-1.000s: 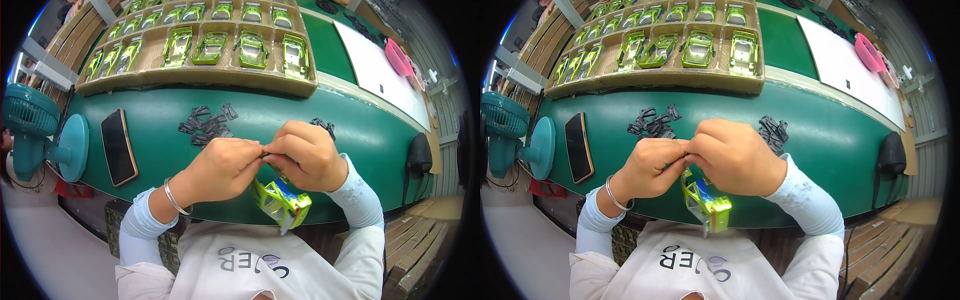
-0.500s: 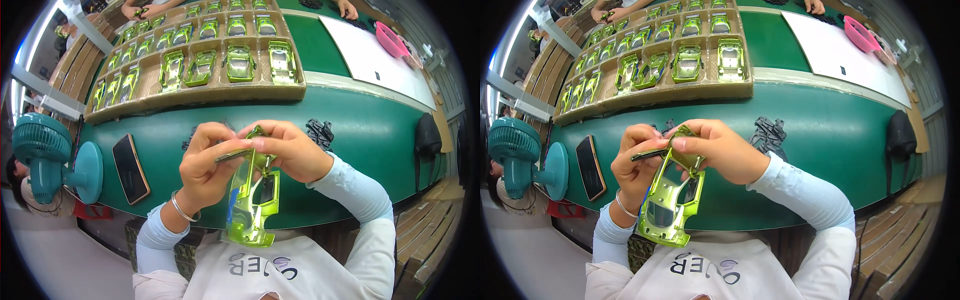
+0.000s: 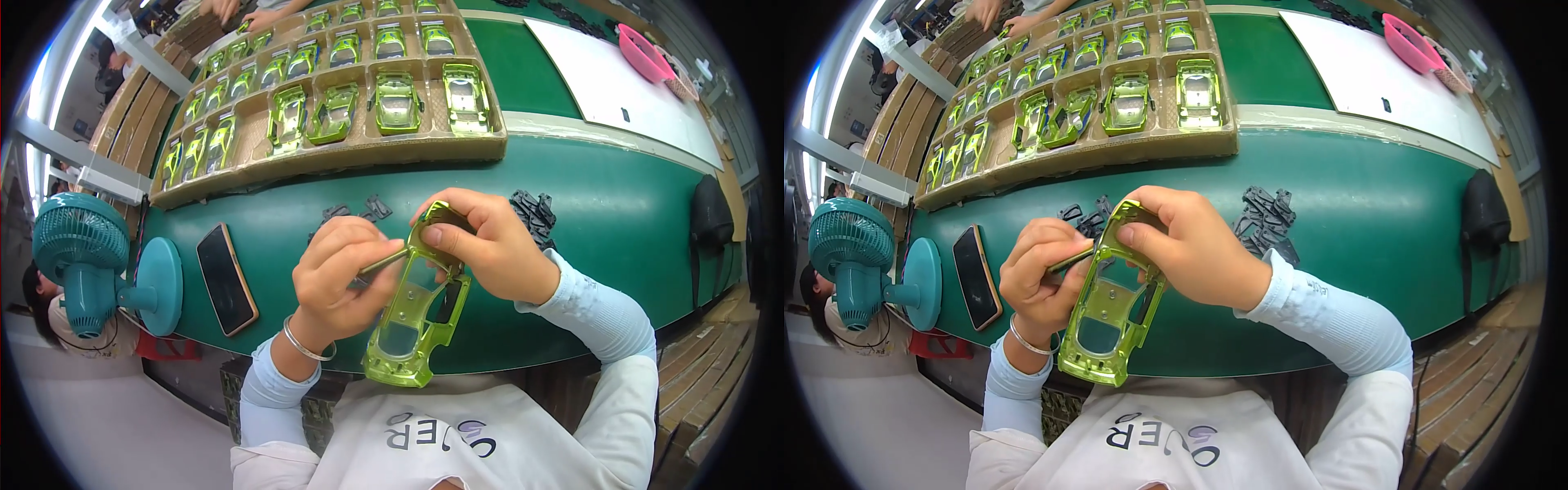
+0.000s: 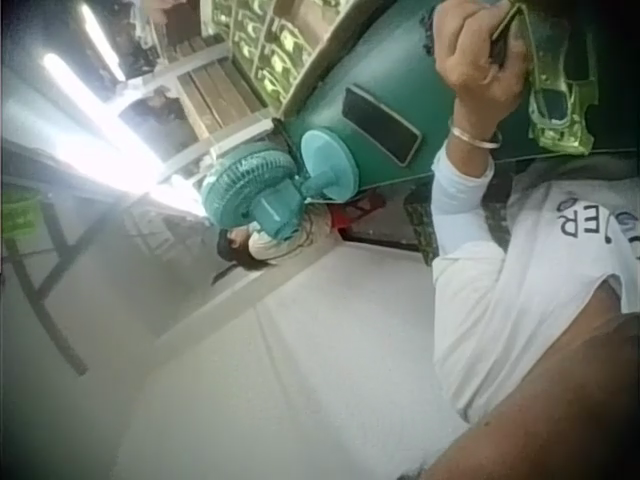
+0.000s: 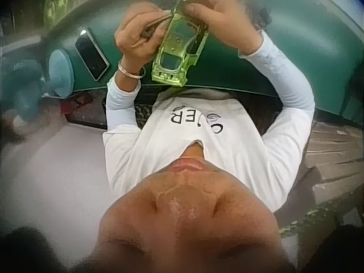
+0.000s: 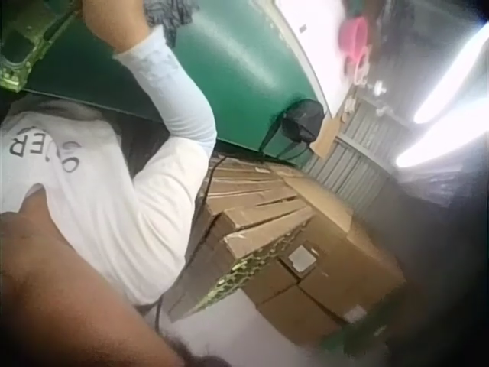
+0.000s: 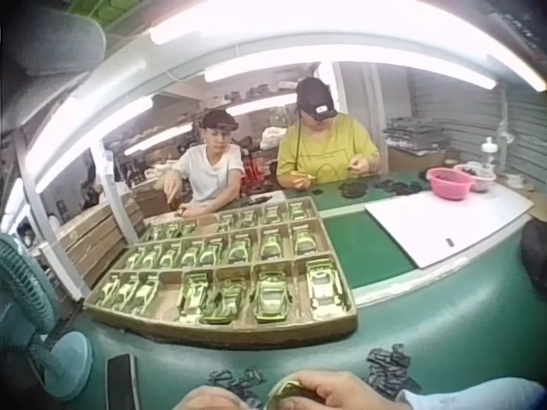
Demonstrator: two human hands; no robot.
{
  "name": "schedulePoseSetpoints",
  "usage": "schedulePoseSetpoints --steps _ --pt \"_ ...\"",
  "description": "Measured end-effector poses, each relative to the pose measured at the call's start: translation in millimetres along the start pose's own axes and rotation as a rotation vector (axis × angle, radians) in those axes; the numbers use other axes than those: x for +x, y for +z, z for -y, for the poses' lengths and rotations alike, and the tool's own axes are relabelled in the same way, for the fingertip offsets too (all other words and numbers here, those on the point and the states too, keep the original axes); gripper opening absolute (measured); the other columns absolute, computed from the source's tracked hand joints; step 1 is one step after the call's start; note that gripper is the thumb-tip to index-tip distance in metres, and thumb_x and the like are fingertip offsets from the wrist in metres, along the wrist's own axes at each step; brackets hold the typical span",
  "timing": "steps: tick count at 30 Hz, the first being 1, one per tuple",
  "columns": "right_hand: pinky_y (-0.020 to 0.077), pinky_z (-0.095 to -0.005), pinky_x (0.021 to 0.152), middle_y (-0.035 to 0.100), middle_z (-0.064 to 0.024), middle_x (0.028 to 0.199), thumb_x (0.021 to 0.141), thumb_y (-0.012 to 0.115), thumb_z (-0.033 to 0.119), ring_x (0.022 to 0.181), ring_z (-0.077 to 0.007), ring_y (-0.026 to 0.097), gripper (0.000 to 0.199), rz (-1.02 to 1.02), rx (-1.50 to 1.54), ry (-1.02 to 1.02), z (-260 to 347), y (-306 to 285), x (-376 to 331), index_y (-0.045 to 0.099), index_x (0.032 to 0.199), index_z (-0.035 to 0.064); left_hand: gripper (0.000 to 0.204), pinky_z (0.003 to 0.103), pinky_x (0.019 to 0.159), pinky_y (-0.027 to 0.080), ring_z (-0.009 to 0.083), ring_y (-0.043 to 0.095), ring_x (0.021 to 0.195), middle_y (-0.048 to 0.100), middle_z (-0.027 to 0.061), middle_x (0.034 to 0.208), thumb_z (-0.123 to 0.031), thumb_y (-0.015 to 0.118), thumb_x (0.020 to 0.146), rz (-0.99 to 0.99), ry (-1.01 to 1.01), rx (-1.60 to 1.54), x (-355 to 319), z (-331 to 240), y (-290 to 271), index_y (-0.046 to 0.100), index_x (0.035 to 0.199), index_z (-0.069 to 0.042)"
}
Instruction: The person assembles toy car bodies by taking car shells from a tray and attaching small plastic components to them by hand.
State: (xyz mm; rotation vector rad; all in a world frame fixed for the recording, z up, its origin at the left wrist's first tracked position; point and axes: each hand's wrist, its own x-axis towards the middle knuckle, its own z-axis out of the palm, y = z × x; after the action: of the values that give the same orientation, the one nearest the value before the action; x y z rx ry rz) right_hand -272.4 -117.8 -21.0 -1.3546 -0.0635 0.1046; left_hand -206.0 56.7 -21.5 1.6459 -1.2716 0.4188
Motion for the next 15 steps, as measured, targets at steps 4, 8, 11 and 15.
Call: schedulePoseSetpoints --steps 4,8,11,15 --pt "0.0461 -0.0211 0.053 0.057 -0.0034 0.077 0.085 0.051 0.01 0.061 -0.0089 0.055 0.015 0.04 0.088 0.068 7 -1 1 0.052 0.097 -0.0006 0.021 0.031 0.061 0.047 0.0235 0.059 0.069 0.058 0.0112 0.076 0.005 0.067 0.064 -0.02 -0.159 -0.311 -3 6 4 0.062 0.083 0.001" --pt "0.0465 -0.0283 0.06 0.057 -0.0078 0.084 0.079 0.057 0.009 0.072 -0.0154 0.057 0.022 -0.039 -0.346 -0.296 2 -9 6 0.055 0.1 0.0004 0.024 0.03 0.061 0.047 0.0232 0.058 0.07 0.058 0.0109 0.076 0.006 0.068 0.061 0.024 -0.038 -0.107 -2 3 4 0.061 0.083 0.001" --pt "0.0451 -0.0346 0.065 0.055 -0.0115 0.091 0.07 0.065 0.007 0.08 -0.0234 0.056 0.033 -0.14 -0.815 -0.72 19 -8 1 0.058 0.101 0.0019 0.025 0.03 0.06 0.047 0.0232 0.058 0.069 0.058 0.0106 0.076 0.007 0.068 0.06 0.037 -0.02 -0.063 -4 0 5 0.061 0.083 0.002" --pt "0.0458 -0.0323 0.061 0.052 -0.0091 0.08 0.064 0.064 0.01 0.072 -0.0235 0.053 0.029 0.03 -0.999 -0.943 20 3 -6 0.057 0.092 0.0025 0.027 0.031 0.057 0.043 0.0241 0.057 0.067 0.057 0.0101 0.073 0.007 0.066 0.054 0.059 0.059 -0.017 -4 0 7 0.059 0.08 0.002"
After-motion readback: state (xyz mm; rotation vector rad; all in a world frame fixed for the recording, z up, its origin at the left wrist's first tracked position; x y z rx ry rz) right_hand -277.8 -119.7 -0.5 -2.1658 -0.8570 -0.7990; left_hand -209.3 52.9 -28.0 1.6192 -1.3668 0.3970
